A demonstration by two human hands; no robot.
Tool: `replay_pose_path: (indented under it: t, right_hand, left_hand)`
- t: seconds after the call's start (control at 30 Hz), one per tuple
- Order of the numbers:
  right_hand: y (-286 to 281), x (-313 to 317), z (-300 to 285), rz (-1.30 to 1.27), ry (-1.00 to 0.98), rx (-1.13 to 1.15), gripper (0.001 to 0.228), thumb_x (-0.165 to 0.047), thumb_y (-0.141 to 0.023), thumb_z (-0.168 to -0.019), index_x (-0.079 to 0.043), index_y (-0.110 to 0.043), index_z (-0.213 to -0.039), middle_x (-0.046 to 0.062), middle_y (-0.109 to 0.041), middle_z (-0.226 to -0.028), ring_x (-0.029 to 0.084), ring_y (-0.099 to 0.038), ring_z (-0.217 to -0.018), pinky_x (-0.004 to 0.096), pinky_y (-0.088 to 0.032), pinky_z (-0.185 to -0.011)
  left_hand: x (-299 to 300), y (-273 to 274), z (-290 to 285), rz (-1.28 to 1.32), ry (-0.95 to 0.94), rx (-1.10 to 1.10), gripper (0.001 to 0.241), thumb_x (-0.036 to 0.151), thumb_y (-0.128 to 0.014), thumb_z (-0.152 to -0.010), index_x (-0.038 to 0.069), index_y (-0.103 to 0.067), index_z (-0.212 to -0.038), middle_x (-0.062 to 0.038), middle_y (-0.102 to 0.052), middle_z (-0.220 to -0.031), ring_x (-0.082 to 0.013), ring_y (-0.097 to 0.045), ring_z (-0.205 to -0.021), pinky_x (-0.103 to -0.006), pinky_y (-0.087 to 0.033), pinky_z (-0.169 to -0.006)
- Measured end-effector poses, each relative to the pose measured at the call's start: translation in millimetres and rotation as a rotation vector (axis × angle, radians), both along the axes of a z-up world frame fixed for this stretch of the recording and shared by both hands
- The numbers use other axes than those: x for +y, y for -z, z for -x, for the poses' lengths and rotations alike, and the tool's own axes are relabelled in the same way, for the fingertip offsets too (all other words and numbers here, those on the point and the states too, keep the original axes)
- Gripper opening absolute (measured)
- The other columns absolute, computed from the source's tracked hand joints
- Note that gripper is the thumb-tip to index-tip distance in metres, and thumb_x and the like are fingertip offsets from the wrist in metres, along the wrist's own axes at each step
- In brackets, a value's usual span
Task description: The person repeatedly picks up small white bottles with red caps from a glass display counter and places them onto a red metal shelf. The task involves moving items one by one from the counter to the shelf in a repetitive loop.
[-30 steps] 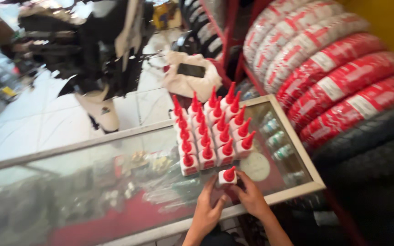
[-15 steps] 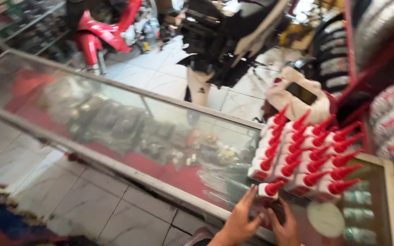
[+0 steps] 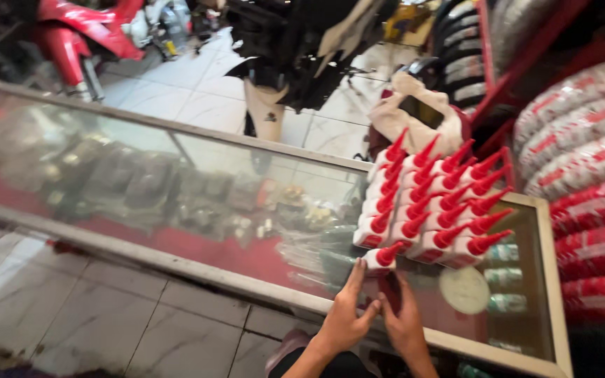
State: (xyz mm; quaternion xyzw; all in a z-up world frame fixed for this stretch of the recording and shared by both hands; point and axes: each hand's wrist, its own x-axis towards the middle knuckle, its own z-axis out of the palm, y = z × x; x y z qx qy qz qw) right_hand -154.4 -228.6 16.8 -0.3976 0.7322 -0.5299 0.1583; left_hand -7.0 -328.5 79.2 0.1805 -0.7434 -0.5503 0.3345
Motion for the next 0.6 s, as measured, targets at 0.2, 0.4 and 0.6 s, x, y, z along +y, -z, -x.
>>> replay_pose_path:
  t: [0.2,0.4,0.6]
  right_hand:
    - [-16,-2,-14,-0.055,0.055,-0.022,0.057,-0.012,-0.065,-0.091,0.001,-0.049,-0.145,0.021,-0.061,-0.138,0.029,-0.061,-0.128,0.037,-0.046,-0.106]
    - [37,-7,-5,0.094,0.001,-0.121,0.056,-0.005,-0.061,-0.093,0.002,-0.046,-0.146,0.02,-0.06,-0.139,0.028,-0.061,-0.128,0.038,-0.045,-0.109]
    - [97,-16,29,0.204,0.057,-0.254,0.057,-0.002,-0.061,-0.093,0.003,-0.042,-0.146,0.022,-0.063,-0.133,0.027,-0.064,-0.121,0.04,-0.05,-0.105]
  left_hand:
    - [-1,3,-1,-0.013,0.026,-0.007,0.083,0.016,-0.066,-0.098,-0.01,-0.019,-0.16,-0.035,-0.025,-0.167,-0.0429,-0.024,-0.158,-0.0427,-0.023,-0.126]
    - [-15,14,0,-0.003,0.009,0.003,0.082,0.022,-0.068,-0.1,-0.011,-0.021,-0.16,-0.035,-0.027,-0.167,-0.0429,-0.026,-0.159,-0.043,-0.023,-0.127]
    - [-23,40,5,0.035,0.06,0.022,0.085,0.027,-0.066,-0.1,-0.01,-0.025,-0.163,-0.038,-0.025,-0.169,-0.0455,-0.023,-0.162,-0.044,-0.023,-0.131]
